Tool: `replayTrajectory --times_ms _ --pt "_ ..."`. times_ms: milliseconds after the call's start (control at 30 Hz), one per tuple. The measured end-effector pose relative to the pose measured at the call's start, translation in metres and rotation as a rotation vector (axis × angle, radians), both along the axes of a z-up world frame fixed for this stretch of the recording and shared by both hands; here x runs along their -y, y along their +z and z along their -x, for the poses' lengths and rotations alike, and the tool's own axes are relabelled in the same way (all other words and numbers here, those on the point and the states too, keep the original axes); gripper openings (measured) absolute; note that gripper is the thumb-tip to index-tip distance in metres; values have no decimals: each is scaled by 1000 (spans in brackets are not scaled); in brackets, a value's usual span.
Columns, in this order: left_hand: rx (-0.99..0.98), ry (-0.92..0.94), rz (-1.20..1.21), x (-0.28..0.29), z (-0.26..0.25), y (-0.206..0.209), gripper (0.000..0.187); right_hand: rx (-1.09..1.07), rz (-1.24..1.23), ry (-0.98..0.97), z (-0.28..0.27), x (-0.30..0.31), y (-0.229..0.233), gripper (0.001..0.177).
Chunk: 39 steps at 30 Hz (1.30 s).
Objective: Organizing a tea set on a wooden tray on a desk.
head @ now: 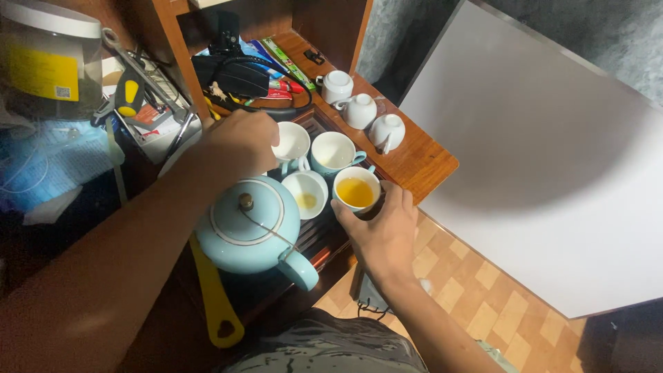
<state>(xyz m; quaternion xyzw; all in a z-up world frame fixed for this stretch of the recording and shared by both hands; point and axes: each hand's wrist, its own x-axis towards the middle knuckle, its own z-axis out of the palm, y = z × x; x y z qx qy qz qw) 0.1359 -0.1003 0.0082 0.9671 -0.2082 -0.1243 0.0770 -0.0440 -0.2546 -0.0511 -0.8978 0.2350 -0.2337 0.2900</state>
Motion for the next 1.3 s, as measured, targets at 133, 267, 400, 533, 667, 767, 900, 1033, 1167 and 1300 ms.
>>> replayTrajectory --times_ms 133,267,400,533,667,767,900,1033,1167,1300 --pt "45 -23 89 2 10 8 33 33 24 12 2 2 0 70" --pt "41 -26 161 6 21 20 22 81 61 35 4 3 4 70" --pt "5 -29 162 13 10 -3 22 92 38 28 4 4 13 66" --pt "-51 -114 142 17 11 -8 36 100 18 22 -2 7 27 66" --pt "-149 -91 56 23 24 8 55 103 116 41 -9 14 39 68" --pt "-156 -1 127 23 20 2 71 106 173 85 -13 17 47 67" --pt "-177 96 184 26 15 -1 78 -1 142 126 -19 19 64 62" --pt "-175 74 193 25 0 -22 74 -106 162 163 -23 22 69 61" --pt "-204 58 298 17 -13 -29 61 -142 209 201 -26 22 75 63" --pt "-219 80 323 17 -20 -35 56 -223 208 233 -33 21 84 62"
